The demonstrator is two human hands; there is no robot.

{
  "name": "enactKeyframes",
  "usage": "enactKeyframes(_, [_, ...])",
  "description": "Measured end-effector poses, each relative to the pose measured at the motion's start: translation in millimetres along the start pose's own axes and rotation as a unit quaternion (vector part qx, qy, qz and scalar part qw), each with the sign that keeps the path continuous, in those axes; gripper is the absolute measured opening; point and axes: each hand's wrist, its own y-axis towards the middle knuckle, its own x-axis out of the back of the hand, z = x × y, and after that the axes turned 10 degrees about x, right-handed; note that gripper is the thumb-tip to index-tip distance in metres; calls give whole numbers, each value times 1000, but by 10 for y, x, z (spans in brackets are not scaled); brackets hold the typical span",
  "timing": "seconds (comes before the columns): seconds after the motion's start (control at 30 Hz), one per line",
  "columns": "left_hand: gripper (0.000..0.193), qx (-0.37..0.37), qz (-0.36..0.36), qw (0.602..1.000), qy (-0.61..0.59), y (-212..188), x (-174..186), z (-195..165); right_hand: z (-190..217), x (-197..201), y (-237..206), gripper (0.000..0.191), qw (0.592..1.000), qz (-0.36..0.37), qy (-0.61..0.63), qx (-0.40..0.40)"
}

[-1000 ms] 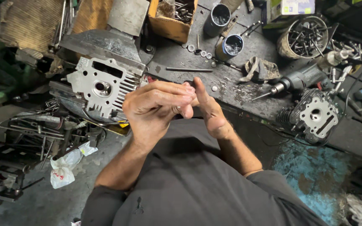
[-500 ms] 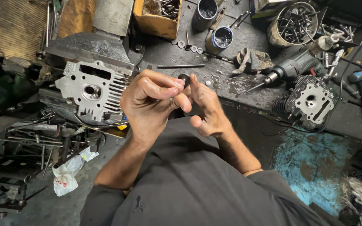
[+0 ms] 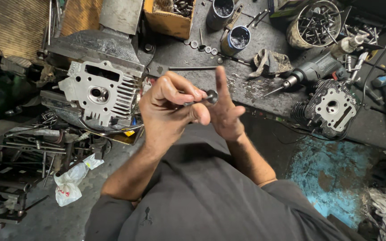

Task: The person works on a motorcycle cylinder head at a cluttered workbench. They use a socket wrench on the head, scrape the mating surface with a flat blade, wipe and clean small metal parts by hand, and fit a component into the head before picking up a phone.

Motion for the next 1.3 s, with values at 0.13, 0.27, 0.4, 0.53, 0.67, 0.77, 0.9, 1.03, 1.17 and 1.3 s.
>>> enactKeyframes(0.13, [33, -2, 19, 1000, 2, -18, -19, 53, -61, 50, -122, 96, 988, 34, 152, -1])
enactKeyframes(0.27, [34, -77, 18, 996, 37, 2, 13, 96, -167, 158, -195, 103, 998, 38, 40, -17])
enactKeyframes(0.4, [33, -100, 10, 994, 40, 12, 63, 88, -233, 337, -183, 104, 985, 84, -148, 24])
enactKeyframes(0.53, [34, -104, -1, 994, 15, 12, 85, 75, -156, 524, -59, 84, 908, 124, -394, 65])
enactKeyframes(0.67, [34, -94, 33, 995, -2, 4, 59, 94, -63, 331, 2, 85, 992, 99, -54, 61])
enactKeyframes(0.77, [30, -82, 56, 995, 4, -8, 27, 117, -37, -17, 8, 86, 965, 75, 245, 56])
enactKeyframes(0.9, [28, -108, 64, 992, -2, -7, 20, 139, -17, -273, 104, 81, 913, 103, 389, 70])
enactKeyframes(1.03, [30, -155, 44, 987, 12, 16, 48, 135, 4, -222, 167, 80, 934, 135, 324, 61])
enactKeyframes(1.17, [30, -170, 14, 985, 3, 37, 75, 57, -7, -110, 186, 68, 981, 98, 143, 91])
enactKeyframes(1.3, [28, -254, -13, 954, 156, 36, 122, -123, 2, -153, 257, 30, 991, -96, -9, 88])
